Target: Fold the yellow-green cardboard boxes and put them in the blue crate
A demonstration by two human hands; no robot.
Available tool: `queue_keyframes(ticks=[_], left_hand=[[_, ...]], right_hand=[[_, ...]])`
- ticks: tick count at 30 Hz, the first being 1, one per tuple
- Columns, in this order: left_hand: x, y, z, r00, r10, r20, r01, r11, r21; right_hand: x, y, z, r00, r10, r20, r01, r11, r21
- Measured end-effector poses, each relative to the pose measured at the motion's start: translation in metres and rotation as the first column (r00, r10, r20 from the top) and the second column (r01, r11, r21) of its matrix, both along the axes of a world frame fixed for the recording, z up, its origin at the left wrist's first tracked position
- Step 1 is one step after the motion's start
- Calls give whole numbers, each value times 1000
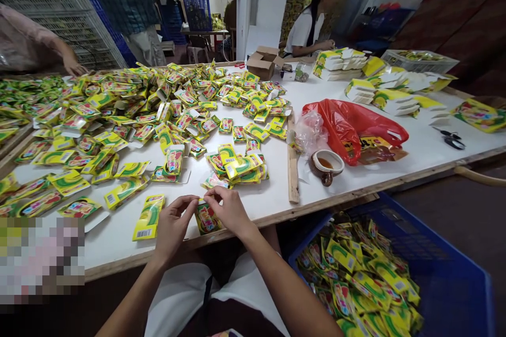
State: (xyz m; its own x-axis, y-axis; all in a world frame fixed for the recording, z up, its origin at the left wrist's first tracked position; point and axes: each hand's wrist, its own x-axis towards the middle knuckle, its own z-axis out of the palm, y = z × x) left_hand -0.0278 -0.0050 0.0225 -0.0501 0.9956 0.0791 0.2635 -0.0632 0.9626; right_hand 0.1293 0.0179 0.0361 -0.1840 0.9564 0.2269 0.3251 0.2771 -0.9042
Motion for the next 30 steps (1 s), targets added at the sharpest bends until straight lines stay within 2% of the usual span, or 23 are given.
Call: queue_keyframes(ticks=[4,9,11,13,15,17,18,19,20,21,22,23,25,26,27,28,30], left_hand=[[-2,-1,-5,1000,-18,19,17,999,27],[-1,-10,-14,995,-61,79,55,996,72],[0,-13,-12,995,-87,53,82,992,92],[-5,-13,-8,993,-104,-49,109,985,135],[-19,-11,-4,978,-9,-210,51,979,199],[-43,-7,-5,890,230,-393,-140,960,243],[-56,-6,-6,809,340,-480,-252,937,240],[-68,-5,-9,725,402,-560,-342,915,214],[-77,-5,-11,668,406,-623,-394,904,167],[-83,-6,-13,657,374,-655,-409,906,107],[-84,-7,-14,695,325,-641,-390,920,43],[-80,-9,-14,770,270,-577,-344,939,-20],[-61,-13,-10,936,153,-317,-202,971,-130],[-48,-15,-7,984,89,-157,-117,977,-177],[-35,-17,-4,1000,29,-8,-30,977,-212],[-22,-19,-1,993,-20,117,46,972,-232],[-4,-20,1,958,-59,279,124,967,-222]], right_hand=[[2,-5,-4,999,-5,-43,5,1000,-2],[-2,-15,-25,980,-29,-198,26,999,-20],[-8,-15,-29,975,-45,-219,40,999,-23],[-4,-16,-24,981,-46,-190,47,999,-4],[17,-23,-10,990,-97,-104,100,995,27],[61,-37,12,969,-241,50,238,970,53],[87,-45,24,930,-331,161,326,944,53],[113,-54,35,872,-384,302,380,922,75],[135,-61,44,803,-432,411,417,900,129],[150,-67,51,751,-472,462,448,878,169],[157,-71,55,726,-491,482,464,867,183],[153,-73,55,739,-488,464,469,868,165],[120,-70,44,853,-407,327,421,907,30],[94,-66,33,921,-326,214,346,936,-60],[66,-60,20,965,-251,70,259,955,-144],[39,-54,7,975,-203,-87,180,960,-214],[-4,-41,-18,935,-187,-301,107,958,-265]])
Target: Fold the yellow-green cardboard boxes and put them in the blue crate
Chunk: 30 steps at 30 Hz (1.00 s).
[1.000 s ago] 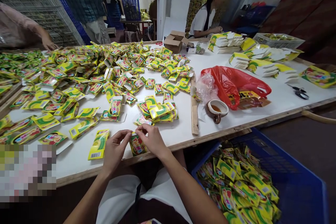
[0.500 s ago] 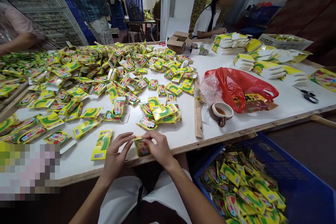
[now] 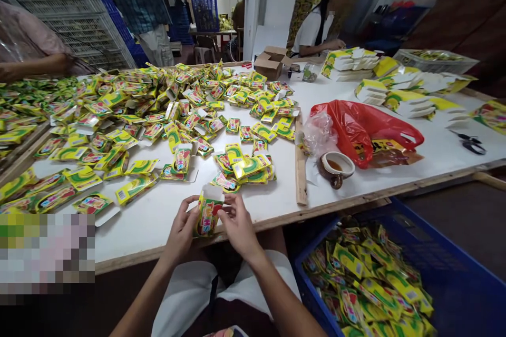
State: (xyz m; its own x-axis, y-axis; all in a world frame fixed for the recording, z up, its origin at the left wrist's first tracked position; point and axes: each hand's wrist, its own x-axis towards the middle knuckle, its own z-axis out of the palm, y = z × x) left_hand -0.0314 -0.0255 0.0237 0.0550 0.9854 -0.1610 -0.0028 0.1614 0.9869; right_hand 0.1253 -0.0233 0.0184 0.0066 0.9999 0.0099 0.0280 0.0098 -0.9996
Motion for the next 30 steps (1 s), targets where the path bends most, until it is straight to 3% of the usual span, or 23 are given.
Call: queue_keyframes(ticks=[2,4,11,15,18,22,27,30], left_hand=[[8,1,-1,996,35,78,-40,997,59],[7,2,-5,992,74,98,-87,988,131],[-2,1,-13,986,67,155,-91,984,154],[-8,4,-14,1000,-3,-10,5,990,140],[-14,9,-14,982,44,-181,-5,977,211],[-16,12,-14,982,150,-111,-113,951,289],[-16,6,-8,982,109,-156,-59,953,297],[-15,6,-3,980,130,-149,-87,961,264]], right_hand=[[-22,8,-15,997,-42,-67,43,999,21],[-26,11,-20,998,-57,-34,59,996,71],[-10,19,-16,990,95,102,-116,966,231],[-9,30,-13,965,161,207,-211,945,249],[-11,36,-9,957,175,233,-232,941,246],[-16,37,-6,981,121,148,-157,952,261],[-20,29,0,965,173,198,-232,914,333],[-23,28,3,971,122,205,-187,923,335]])
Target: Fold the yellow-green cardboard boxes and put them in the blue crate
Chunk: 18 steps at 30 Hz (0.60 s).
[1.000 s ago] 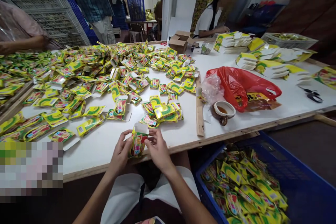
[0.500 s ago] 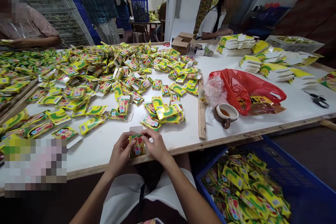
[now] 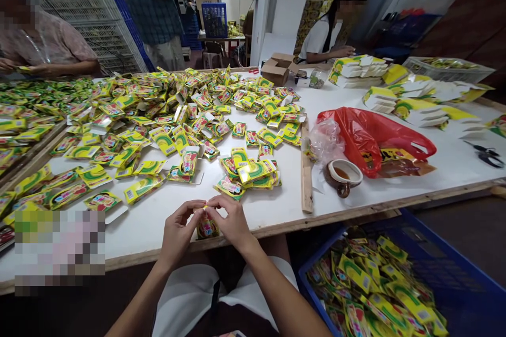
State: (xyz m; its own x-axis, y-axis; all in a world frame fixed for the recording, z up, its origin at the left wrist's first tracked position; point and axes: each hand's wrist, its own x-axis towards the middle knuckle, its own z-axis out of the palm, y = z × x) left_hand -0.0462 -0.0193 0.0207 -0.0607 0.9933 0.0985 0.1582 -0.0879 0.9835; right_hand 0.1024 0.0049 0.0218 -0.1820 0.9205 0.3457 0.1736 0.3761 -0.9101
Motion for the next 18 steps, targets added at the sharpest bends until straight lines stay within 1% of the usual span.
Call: queue_keyframes(ticks=[3,6,10,12,13,14,15,16,17,18], left_hand=[[0,4,1,999,47,21,-46,998,-46],[-1,6,-2,999,32,29,-30,998,-63],[-1,0,-5,1000,-6,9,6,1000,1],[-3,-3,-4,998,-42,-52,44,998,41],[-6,-3,-3,993,-52,-102,58,997,59],[-12,-1,-3,986,-42,-162,55,996,77],[-22,2,-3,973,4,-231,21,995,102],[-36,8,-3,946,84,-314,-42,990,138],[-53,15,-4,898,181,-401,-119,977,175],[-74,23,-6,818,293,-495,-206,953,224]], right_hand=[[0,2,3,998,-54,27,55,998,-35],[1,4,4,997,-57,48,60,996,-63],[-5,1,-2,1000,-6,10,7,997,-78],[-5,-3,-2,1000,-1,-3,1,997,-78],[-1,-5,1,1000,-17,5,17,997,-72],[8,-9,6,998,-53,25,55,996,-64],[23,-13,13,992,-106,62,110,992,-62],[44,-19,22,979,-163,121,173,983,-69],[70,-25,31,953,-232,196,251,965,-78],[100,-31,41,912,-269,309,313,944,-101]])
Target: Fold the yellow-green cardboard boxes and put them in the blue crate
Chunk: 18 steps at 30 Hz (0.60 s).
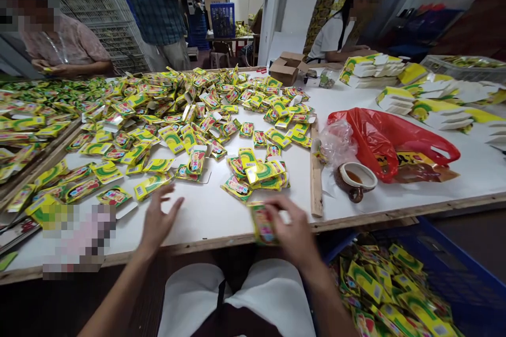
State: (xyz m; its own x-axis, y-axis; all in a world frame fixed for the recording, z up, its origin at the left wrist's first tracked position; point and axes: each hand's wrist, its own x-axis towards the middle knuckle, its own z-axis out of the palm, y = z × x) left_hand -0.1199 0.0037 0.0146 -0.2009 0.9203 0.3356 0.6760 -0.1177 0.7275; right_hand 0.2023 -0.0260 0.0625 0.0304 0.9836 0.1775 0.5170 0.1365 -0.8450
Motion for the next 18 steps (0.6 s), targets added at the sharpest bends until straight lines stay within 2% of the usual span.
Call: queue_keyframes(ticks=[2,4,5,7,9,10,11,12,14,16,18], left_hand=[[-43,19,-3,947,133,-292,-143,990,-15],[-75,36,-4,874,135,-468,-210,971,-113],[-84,42,-3,856,108,-506,-218,962,-163],[-81,45,3,876,45,-481,-187,950,-252],[-55,37,9,957,-35,-288,-64,943,-327],[-36,29,11,989,-77,-123,29,936,-350],[-16,20,12,985,-142,96,167,919,-357],[4,9,11,930,-208,302,308,889,-338],[39,-10,7,796,-238,556,427,872,-238],[60,-22,3,709,-251,659,448,882,-146],[67,-28,1,689,-272,671,451,886,-104]], right_hand=[[57,-13,17,967,-66,245,84,995,-62],[93,-23,27,914,-152,376,179,983,-39],[98,-27,29,907,-174,383,203,979,-36],[81,-29,25,946,-139,294,167,983,-74],[39,-25,11,992,-18,121,33,992,-118],[13,-21,2,999,42,25,-39,992,-123],[-12,-15,-7,994,80,-72,-88,989,-117],[-35,-10,-18,982,93,-165,-112,988,-109],[-72,0,-37,941,90,-326,-124,989,-83],[-93,8,-50,901,107,-421,-140,989,-48],[-100,12,-58,886,153,-438,-170,985,-1]])
